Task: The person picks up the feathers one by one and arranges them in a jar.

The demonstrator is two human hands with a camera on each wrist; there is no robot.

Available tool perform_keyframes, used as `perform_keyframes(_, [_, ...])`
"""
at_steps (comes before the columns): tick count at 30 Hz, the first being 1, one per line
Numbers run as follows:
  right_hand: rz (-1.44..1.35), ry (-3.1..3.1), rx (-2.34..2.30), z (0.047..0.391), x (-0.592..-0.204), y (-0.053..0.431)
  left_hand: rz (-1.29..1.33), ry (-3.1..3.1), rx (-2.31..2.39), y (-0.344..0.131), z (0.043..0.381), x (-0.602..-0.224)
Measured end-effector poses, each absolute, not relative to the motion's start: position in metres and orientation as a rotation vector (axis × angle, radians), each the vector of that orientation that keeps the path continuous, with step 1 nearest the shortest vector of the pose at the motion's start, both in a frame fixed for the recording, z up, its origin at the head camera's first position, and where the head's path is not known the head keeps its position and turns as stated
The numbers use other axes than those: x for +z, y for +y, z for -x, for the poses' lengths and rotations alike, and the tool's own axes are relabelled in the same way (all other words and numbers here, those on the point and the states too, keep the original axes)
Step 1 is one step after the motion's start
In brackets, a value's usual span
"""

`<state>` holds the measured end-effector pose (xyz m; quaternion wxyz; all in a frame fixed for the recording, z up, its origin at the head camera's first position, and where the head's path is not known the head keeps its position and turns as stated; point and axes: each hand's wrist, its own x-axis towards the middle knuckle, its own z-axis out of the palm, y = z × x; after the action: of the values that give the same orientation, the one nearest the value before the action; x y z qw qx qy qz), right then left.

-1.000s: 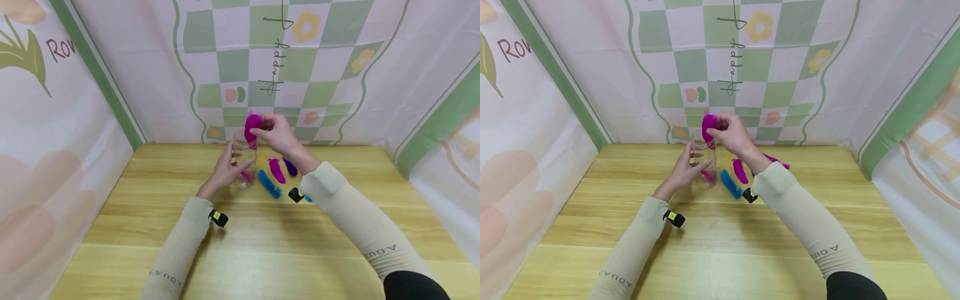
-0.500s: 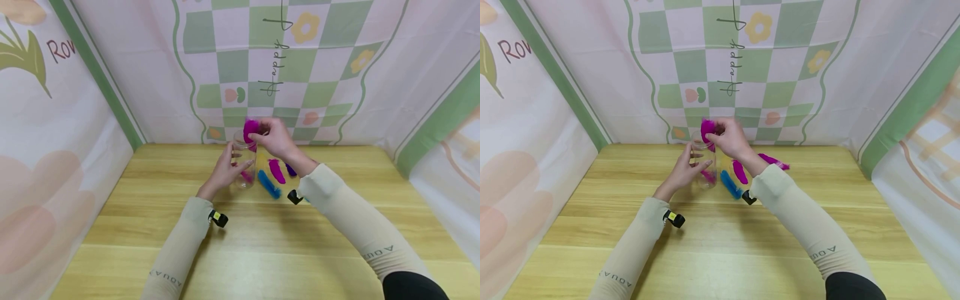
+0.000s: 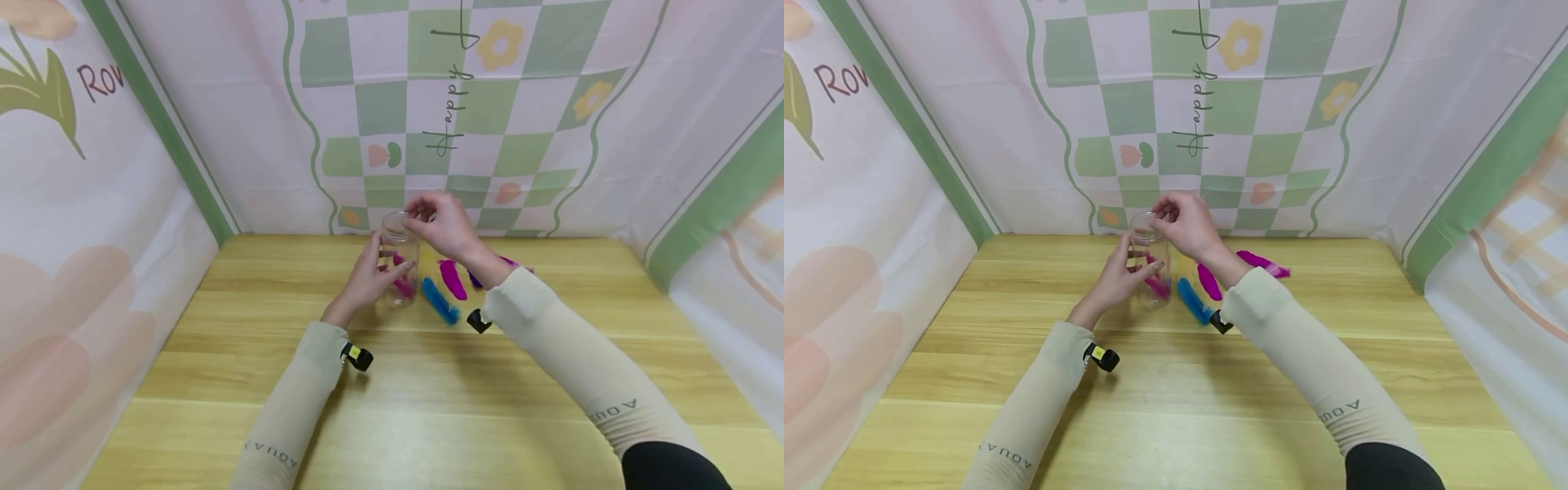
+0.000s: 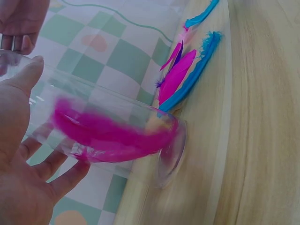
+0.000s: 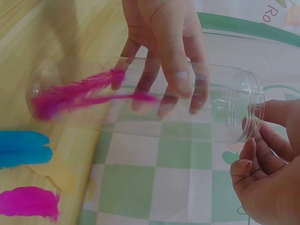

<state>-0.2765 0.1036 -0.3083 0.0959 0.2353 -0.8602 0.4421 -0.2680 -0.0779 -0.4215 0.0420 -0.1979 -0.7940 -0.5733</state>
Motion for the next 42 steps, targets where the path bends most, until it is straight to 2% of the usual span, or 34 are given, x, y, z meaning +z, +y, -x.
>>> perform_keyframes(42, [-0.703,-2.663,1.302,0.260,-0.299,0.145,0.614,-2.437,-1.774,-0.078,0.269,-0.422])
